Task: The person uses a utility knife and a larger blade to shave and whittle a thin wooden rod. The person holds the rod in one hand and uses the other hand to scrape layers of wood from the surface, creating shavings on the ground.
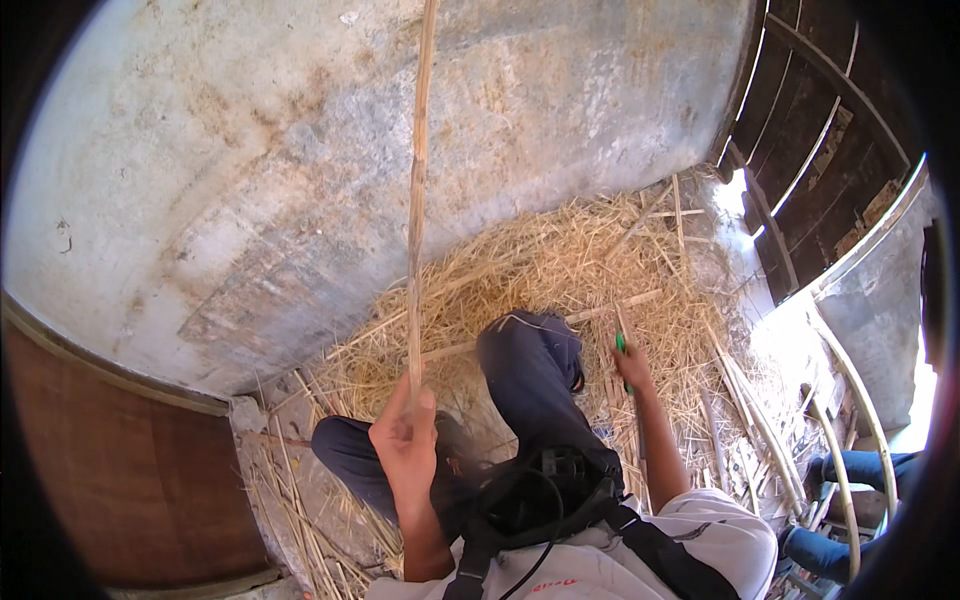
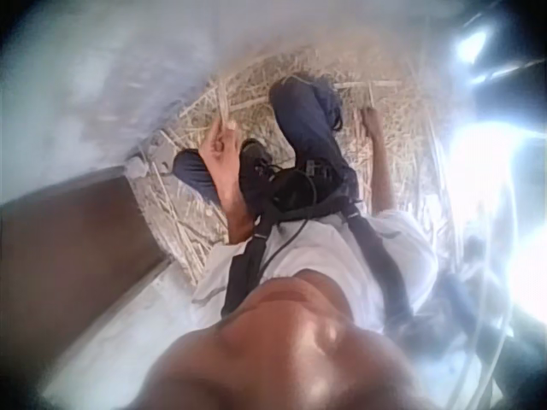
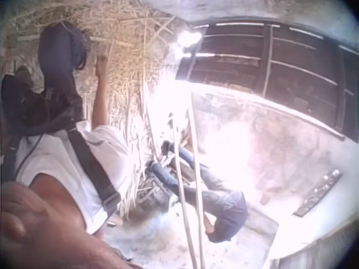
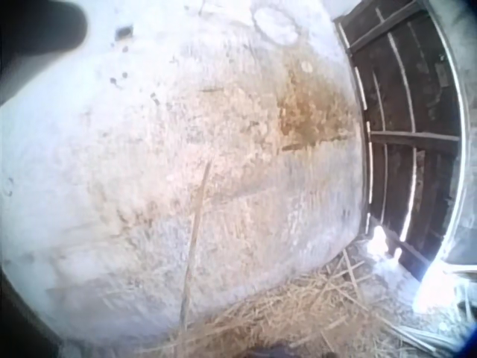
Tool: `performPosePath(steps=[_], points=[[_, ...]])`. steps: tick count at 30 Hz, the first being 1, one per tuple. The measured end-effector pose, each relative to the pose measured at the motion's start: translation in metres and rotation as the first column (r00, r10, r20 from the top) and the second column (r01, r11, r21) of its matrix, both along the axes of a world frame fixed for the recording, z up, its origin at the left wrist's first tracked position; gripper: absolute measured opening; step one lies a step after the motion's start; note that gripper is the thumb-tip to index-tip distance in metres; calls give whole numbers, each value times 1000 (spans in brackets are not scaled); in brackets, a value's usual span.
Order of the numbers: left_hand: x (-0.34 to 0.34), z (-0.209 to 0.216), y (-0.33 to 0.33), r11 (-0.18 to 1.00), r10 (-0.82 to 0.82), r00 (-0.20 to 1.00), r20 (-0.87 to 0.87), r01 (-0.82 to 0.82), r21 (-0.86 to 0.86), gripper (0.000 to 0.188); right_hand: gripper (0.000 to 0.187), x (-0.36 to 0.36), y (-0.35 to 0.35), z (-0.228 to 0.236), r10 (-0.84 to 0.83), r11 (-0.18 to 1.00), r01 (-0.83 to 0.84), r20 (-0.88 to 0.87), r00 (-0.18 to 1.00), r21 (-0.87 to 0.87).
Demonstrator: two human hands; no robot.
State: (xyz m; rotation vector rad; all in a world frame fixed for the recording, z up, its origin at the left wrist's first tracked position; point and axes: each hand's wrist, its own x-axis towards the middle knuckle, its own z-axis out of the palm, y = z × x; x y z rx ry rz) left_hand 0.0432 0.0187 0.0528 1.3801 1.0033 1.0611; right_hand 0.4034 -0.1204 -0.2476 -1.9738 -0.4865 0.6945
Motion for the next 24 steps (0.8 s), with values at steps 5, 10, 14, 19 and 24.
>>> performPosePath(steps=[5,10,14,19,24], points=[[-2,-7,0,999,-18,1000,-21,19,32,42,41,-42,-110,-162,177,803,-76,114,978,-592],[-5,-5,-4,1000,-27,1000,-13,27,-5,40,38,-103,-169,-181,85,743,-26,56,995,-669],[-1,-6,-3,996,-72,996,59,75,-42,38,60,-105,-192,-167,-221,588,378,308,925,-715],[4,5,-4,985,-104,987,120,119,-123,37,68,-73,-232,-219,-214,439,311,238,947,-843],[-6,8,0,986,-51,982,184,79,-146,37,64,-61,-239,-225,-133,501,119,60,989,-857]])
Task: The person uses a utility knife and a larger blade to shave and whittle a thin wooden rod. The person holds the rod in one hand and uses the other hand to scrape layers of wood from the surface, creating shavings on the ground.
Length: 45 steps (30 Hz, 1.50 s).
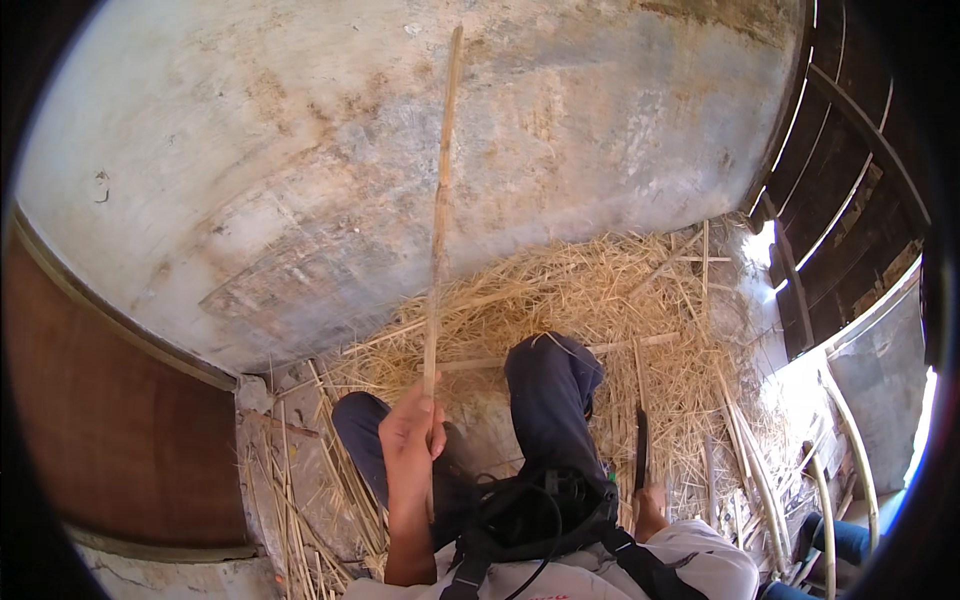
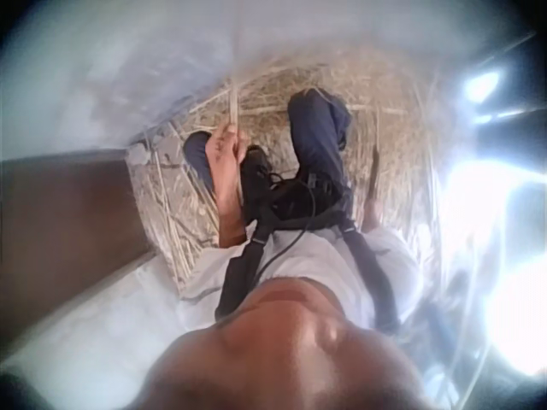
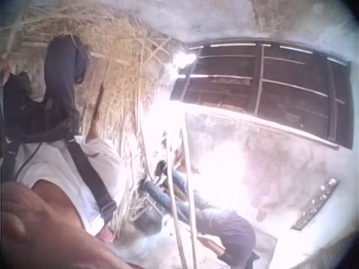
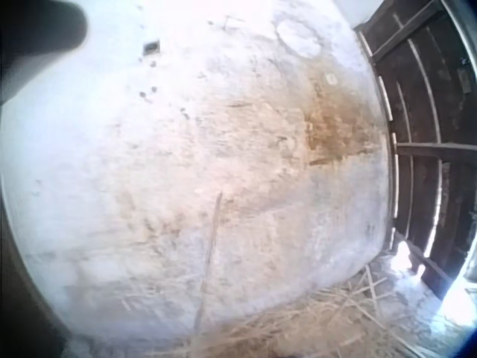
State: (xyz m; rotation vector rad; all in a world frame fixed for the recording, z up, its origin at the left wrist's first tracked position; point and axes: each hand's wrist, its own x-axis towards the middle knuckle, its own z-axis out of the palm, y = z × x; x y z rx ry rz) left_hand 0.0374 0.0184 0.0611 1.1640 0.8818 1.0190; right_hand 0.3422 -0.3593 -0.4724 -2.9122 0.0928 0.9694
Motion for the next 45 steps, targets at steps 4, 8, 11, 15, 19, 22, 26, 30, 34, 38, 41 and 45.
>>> performPosePath(steps=[4,8,11,15,19,22,26,30,34,38,41,45], points=[[-4,0,10,1000,-1,999,52,1,16,39,54,1,-10,11,76,991,-73,-22,997,112],[-13,-4,22,997,-41,987,153,51,-63,40,47,0,-17,27,118,968,-113,-9,993,222],[-11,-5,27,995,-5,988,151,20,-98,41,41,5,-21,37,93,942,-71,-52,994,328],[-6,-2,23,995,-8,987,160,24,-93,42,53,23,-38,29,116,893,-113,19,993,436],[-20,-15,23,993,-48,971,234,71,-92,44,68,29,-45,61,84,924,-145,183,979,353],[-25,-20,24,991,-29,975,219,55,-118,44,52,31,-26,98,47,978,-99,269,962,182],[-23,-21,24,990,-26,971,237,58,-129,44,39,20,-13,98,28,998,-49,484,874,30],[-29,-15,16,993,1,978,209,23,-114,43,56,7,43,72,309,880,-281,-12,951,383],[-22,-17,18,990,-54,973,224,82,-118,43,70,-20,65,-21,110,968,-63,-189,976,242],[-15,-19,28,979,-103,958,268,145,-144,44,56,-1,38,-84,124,991,-126,53,991,36],[-29,-16,17,991,-29,984,174,50,-121,44,42,-34,95,38,168,985,-171,-124,978,-8],[-20,-13,19,991,-63,982,177,82,-107,42,38,-12,79,26,116,993,-118,-114,987,-9]])
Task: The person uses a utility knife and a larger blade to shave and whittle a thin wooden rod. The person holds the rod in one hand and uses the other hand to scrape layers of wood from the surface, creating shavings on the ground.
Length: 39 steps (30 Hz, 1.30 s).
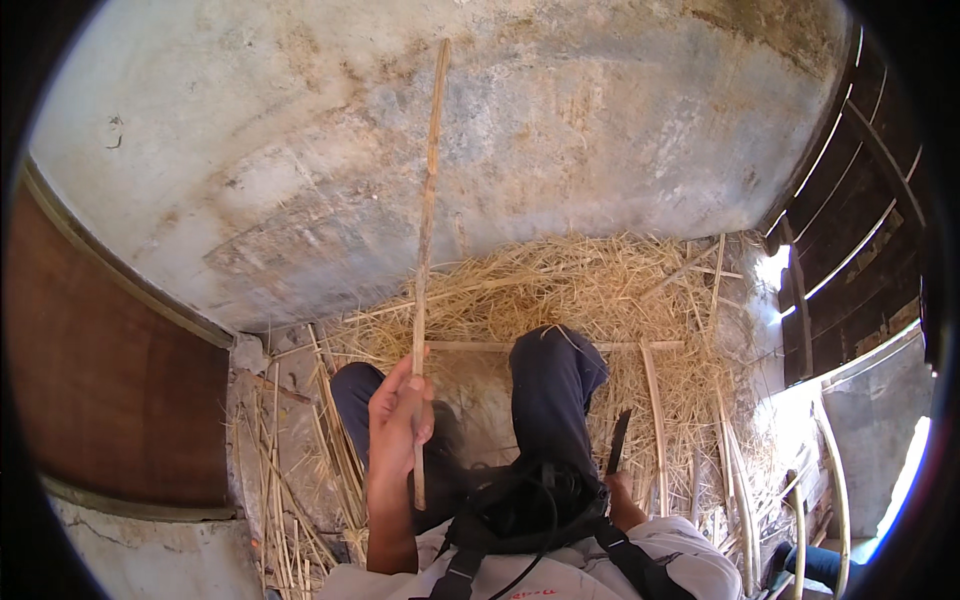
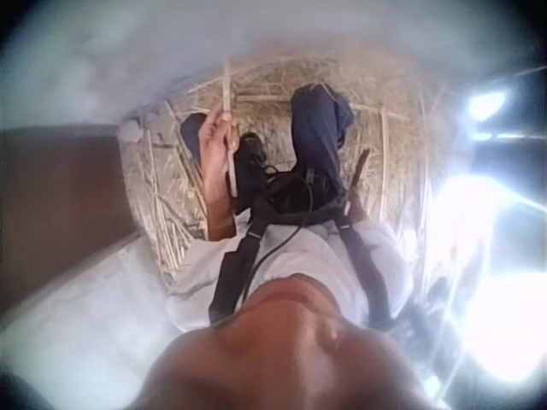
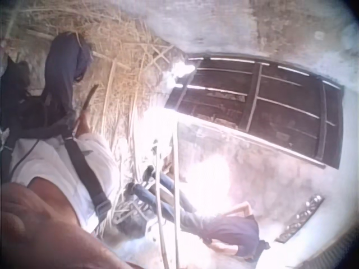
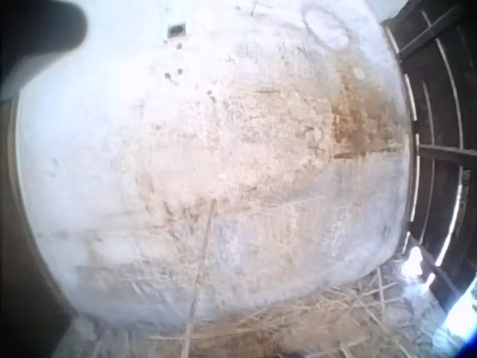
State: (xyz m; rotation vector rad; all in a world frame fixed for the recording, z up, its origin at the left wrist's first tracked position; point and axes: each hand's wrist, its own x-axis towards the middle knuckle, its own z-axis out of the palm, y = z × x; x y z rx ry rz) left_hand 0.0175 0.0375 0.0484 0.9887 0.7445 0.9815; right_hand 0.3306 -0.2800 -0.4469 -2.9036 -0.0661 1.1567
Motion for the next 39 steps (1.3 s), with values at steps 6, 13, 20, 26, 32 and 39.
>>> performPosePath(steps=[6,13,20,26,32,39], points=[[-2,-3,-4,1000,30,999,-17,-30,1,42,37,-21,-7,9,-110,994,107,143,984,33],[-12,2,3,958,-89,934,347,176,-225,49,35,-40,-44,-10,-47,996,43,55,997,76],[-19,0,8,919,-69,846,529,260,-297,53,32,-33,-74,-43,167,961,-183,93,982,208],[-20,3,6,934,-103,884,457,243,-261,54,39,-44,-71,29,-297,621,476,-375,878,623],[-23,6,6,943,-155,923,353,244,-225,55,38,0,-67,92,-196,496,431,-387,901,753],[-17,10,-4,977,-89,986,142,114,-179,47,37,44,38,229,-242,207,96,-44,969,974]])
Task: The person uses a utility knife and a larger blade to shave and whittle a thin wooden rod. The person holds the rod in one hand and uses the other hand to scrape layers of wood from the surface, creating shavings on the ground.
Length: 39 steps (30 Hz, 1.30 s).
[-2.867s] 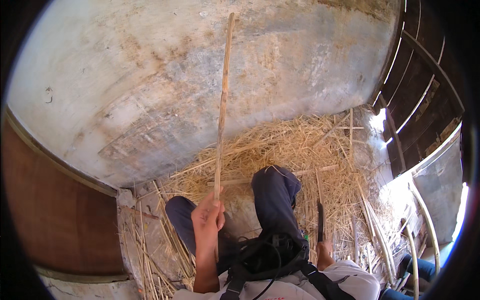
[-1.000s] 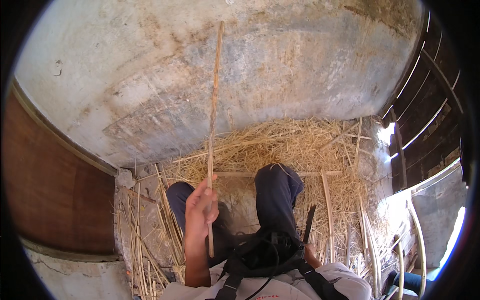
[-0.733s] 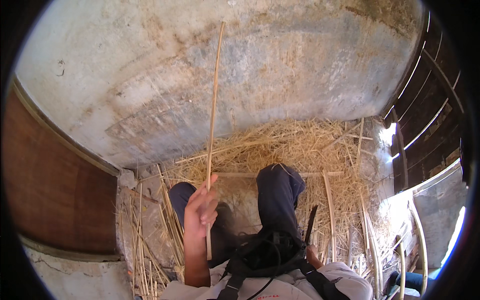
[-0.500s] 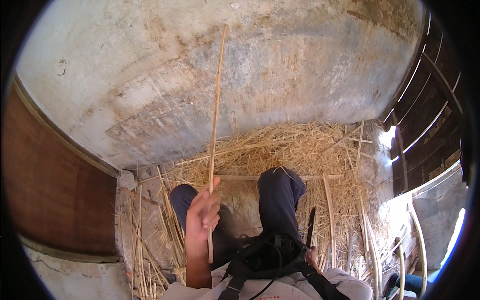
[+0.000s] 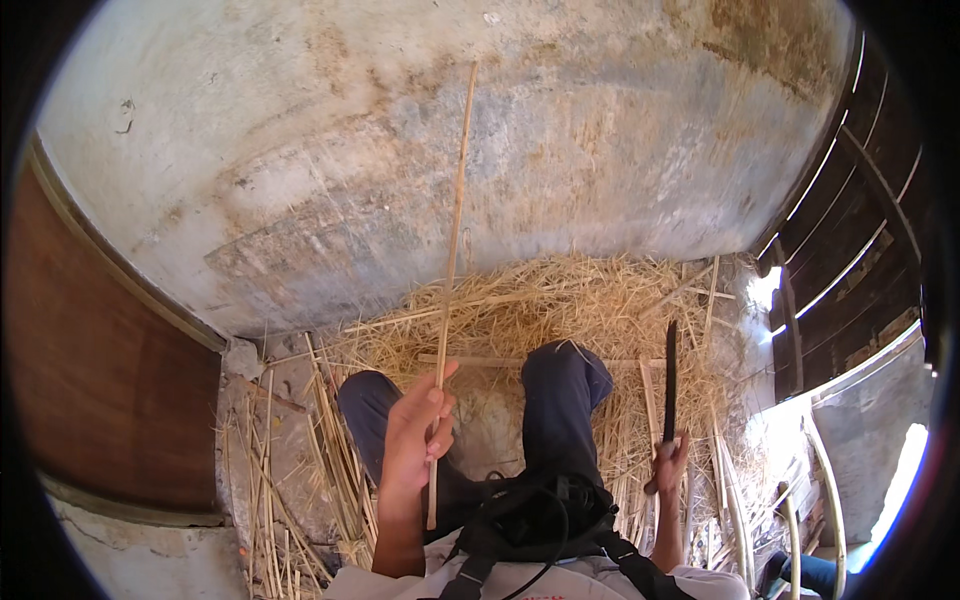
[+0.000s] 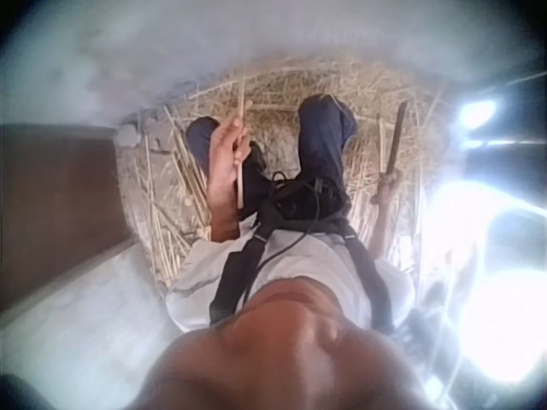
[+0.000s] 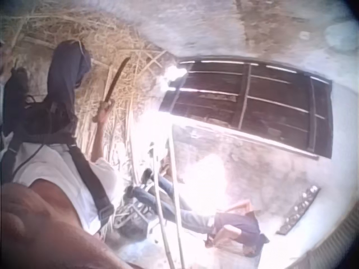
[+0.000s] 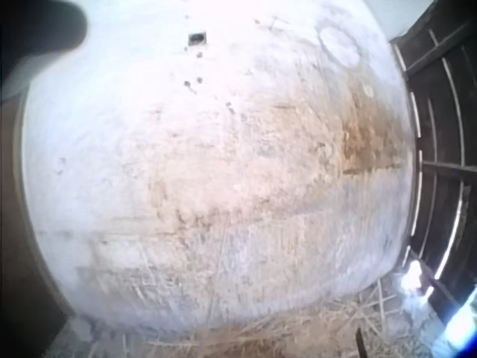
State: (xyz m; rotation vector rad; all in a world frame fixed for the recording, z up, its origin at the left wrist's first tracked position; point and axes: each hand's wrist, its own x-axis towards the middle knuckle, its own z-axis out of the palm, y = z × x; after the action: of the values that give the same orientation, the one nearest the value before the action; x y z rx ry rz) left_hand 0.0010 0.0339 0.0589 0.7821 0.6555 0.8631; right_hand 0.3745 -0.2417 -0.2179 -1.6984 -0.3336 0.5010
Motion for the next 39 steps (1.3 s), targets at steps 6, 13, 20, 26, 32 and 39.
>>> performPosePath(steps=[6,13,20,26,32,39], points=[[8,-2,-1,989,44,992,-114,-27,147,46,37,-16,111,164,207,925,-231,109,972,302],[5,-11,-1,992,60,987,-150,-42,118,40,46,-79,197,243,489,746,-664,716,499,-47],[7,-15,1,995,70,984,-164,-56,85,35,45,-114,246,267,460,671,-655,888,0,-348],[3,-9,-5,997,-39,992,-121,47,59,44,38,-114,276,258,561,677,-557,827,-33,-481],[9,-17,-17,978,80,928,-365,-1,211,53,31,-105,305,256,584,710,-457,810,-43,-536],[-10,-37,-15,990,11,970,-242,23,138,29,29,-107,313,253,589,704,-438,804,-81,-559]])
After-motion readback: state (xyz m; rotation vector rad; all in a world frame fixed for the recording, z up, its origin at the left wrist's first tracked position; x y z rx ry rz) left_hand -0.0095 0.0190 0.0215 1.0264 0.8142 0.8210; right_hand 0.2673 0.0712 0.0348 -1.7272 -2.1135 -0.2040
